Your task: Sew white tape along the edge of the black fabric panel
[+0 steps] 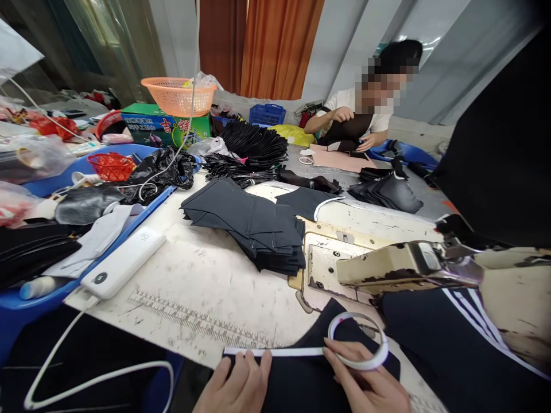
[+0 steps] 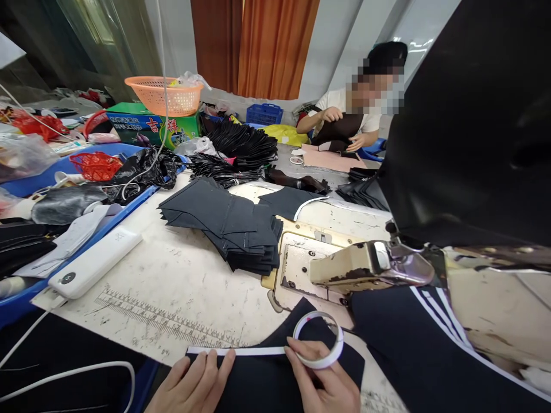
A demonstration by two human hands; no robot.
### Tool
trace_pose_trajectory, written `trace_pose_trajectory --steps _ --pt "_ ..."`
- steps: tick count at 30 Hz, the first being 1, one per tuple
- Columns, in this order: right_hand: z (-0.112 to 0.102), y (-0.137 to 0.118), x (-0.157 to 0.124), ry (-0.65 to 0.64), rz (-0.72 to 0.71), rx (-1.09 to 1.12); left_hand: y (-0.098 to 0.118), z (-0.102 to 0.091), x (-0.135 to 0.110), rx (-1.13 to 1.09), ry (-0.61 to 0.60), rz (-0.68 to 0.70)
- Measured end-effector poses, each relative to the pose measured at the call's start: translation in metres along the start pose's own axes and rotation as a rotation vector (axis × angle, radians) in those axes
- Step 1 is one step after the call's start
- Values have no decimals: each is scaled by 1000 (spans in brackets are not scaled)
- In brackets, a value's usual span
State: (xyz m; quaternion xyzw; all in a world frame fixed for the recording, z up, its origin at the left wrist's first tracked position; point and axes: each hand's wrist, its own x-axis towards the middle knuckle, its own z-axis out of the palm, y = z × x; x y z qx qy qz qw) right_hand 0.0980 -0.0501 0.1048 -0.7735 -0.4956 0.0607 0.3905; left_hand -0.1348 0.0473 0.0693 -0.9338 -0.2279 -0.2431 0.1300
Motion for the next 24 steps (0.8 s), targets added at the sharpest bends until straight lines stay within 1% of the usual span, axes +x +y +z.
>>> trace_pose_trajectory --steps 3,5,8,12,16,19,21,24 --pt "3 -1 8 -10 -72 -17 3 0 -2 -16 -8 24" --pt "6 0 13 -18 -83 -21 6 1 -2 -18 -49 55" --pt "7 2 17 -29 -81 -26 12 4 3 9 -94 67" --pt "7 2 18 -55 -50 -33 22 8 15 31 -61 28" --pt "9 -6 22 -35 -21 -1 30 8 22 49 -94 17" --pt "11 -12 26 8 -49 -1 32 8 22 65 -117 19" --pt "13 -14 29 25 -66 -21 33 9 22 69 -91 18" --pt "14 -14 31 8 -41 -62 34 14 23 36 5 36"
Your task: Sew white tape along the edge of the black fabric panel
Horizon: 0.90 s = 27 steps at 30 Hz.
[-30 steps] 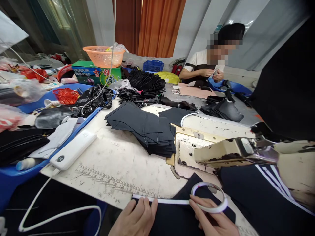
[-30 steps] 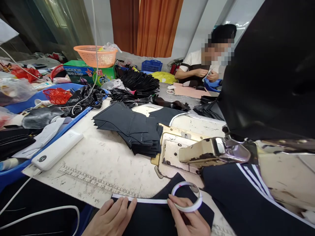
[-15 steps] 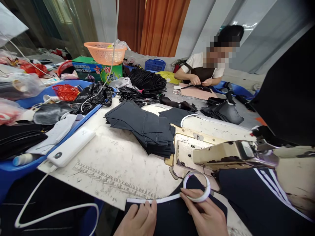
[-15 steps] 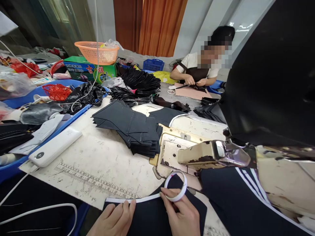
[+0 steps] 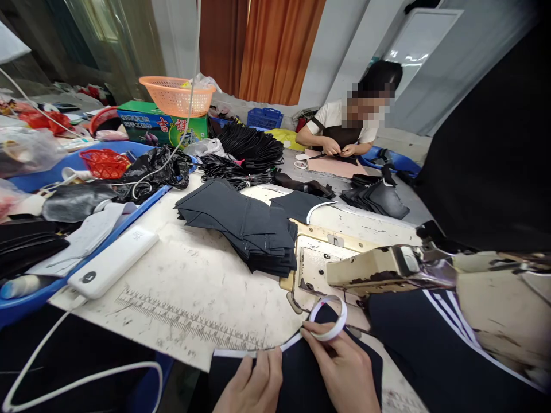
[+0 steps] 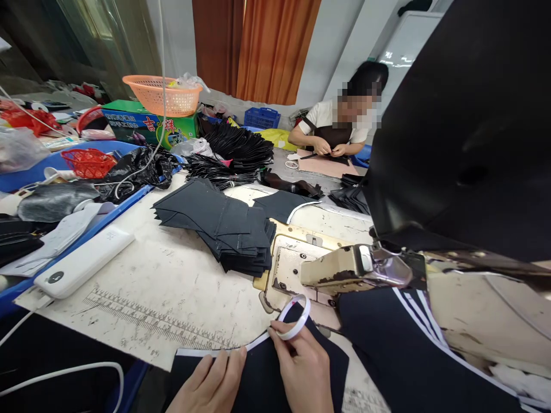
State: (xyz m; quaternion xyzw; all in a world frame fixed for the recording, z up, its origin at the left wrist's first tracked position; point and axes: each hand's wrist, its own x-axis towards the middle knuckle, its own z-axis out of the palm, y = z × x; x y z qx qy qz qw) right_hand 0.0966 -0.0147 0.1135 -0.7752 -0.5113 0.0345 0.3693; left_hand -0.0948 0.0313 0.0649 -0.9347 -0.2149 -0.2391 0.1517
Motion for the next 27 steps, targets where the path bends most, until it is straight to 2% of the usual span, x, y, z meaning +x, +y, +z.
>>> trace_pose_trajectory --steps 6,9,12,15,18,19,21,24,27 --pt "4 8 0 -62 1 -116 4 2 8 27 27 -2" --pt "8 11 2 -83 20 -107 20 7 18 -24 53 -62" --pt "5 10 5 -137 118 -20 45 19 28 -65 136 -110" --pt "-11 6 11 -305 213 176 61 30 31 -51 184 -150" --pt "-32 2 20 -534 331 415 64 33 27 -30 208 -213" --pt "-37 3 24 -554 364 459 63 32 25 -27 209 -221" --pt "-41 6 31 -468 337 426 59 30 23 -27 212 -208" --pt "-32 15 41 -258 119 227 56 29 24 -27 224 -189" --pt "-19 25 45 -238 49 163 57 29 32 -17 188 -190"
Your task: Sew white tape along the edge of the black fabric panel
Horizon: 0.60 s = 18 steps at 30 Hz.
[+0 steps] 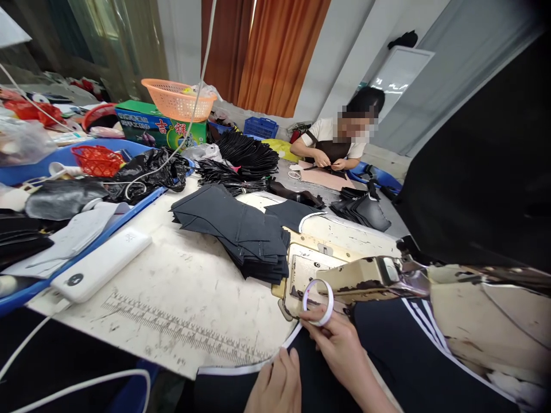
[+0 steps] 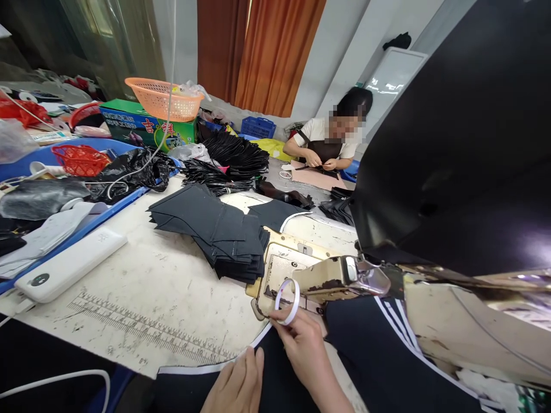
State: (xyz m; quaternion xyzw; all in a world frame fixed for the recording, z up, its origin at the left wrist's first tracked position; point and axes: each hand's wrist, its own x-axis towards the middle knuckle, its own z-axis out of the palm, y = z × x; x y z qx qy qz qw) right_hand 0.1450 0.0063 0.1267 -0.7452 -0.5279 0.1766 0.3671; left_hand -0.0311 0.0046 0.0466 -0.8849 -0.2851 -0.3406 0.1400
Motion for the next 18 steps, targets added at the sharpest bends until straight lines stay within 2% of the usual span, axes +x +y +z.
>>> trace_pose_trajectory --steps 5,14,18 --pt "6 11 -2 -32 21 -12 6 4 16 -19 -96 -34" --pt "10 16 -3 -22 61 -63 5 3 22 -52 -67 -56" --pt "8 11 4 -51 27 -88 14 8 28 -56 -46 -114"
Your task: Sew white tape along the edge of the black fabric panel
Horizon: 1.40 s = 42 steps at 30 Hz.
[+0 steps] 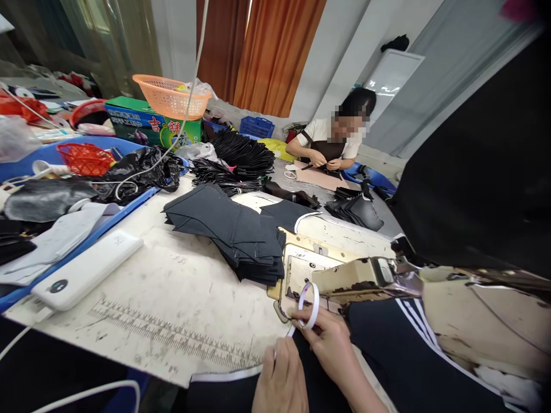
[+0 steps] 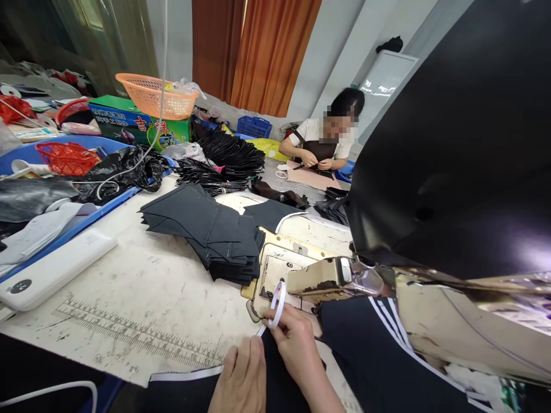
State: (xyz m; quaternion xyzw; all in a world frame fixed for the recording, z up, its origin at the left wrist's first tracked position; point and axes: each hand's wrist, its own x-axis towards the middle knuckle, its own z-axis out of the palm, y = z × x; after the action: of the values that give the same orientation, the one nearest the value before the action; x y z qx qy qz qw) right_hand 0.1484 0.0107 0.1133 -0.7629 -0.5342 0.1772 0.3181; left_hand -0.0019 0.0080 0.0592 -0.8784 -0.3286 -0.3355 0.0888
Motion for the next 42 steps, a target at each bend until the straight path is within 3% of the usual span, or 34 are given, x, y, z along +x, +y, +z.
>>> trace_pose_trajectory --steps 5,10,12,16,23,29,33,38,42 --pt "-14 -14 -2 -65 11 12 10 16 -13 3 7 48" --pt "-33 -19 -17 -261 156 257 3 19 -35 58 237 114" --pt "-32 -12 -18 -192 152 263 0 15 -37 43 274 102" --pt "-18 7 -13 -24 9 132 2 8 -30 22 236 55" --pt "-7 19 -11 74 -95 43 7 6 -15 -16 43 13" --pt "-5 16 -8 135 -67 48 7 2 -11 -80 -5 1" --pt "-5 8 -9 144 23 141 -4 -2 5 -433 -174 -267" --pt "-19 -13 -18 132 182 325 -28 -16 57 -1075 -475 -587" --pt "-34 -33 -26 138 229 415 -34 -32 81 -1470 -574 -709"
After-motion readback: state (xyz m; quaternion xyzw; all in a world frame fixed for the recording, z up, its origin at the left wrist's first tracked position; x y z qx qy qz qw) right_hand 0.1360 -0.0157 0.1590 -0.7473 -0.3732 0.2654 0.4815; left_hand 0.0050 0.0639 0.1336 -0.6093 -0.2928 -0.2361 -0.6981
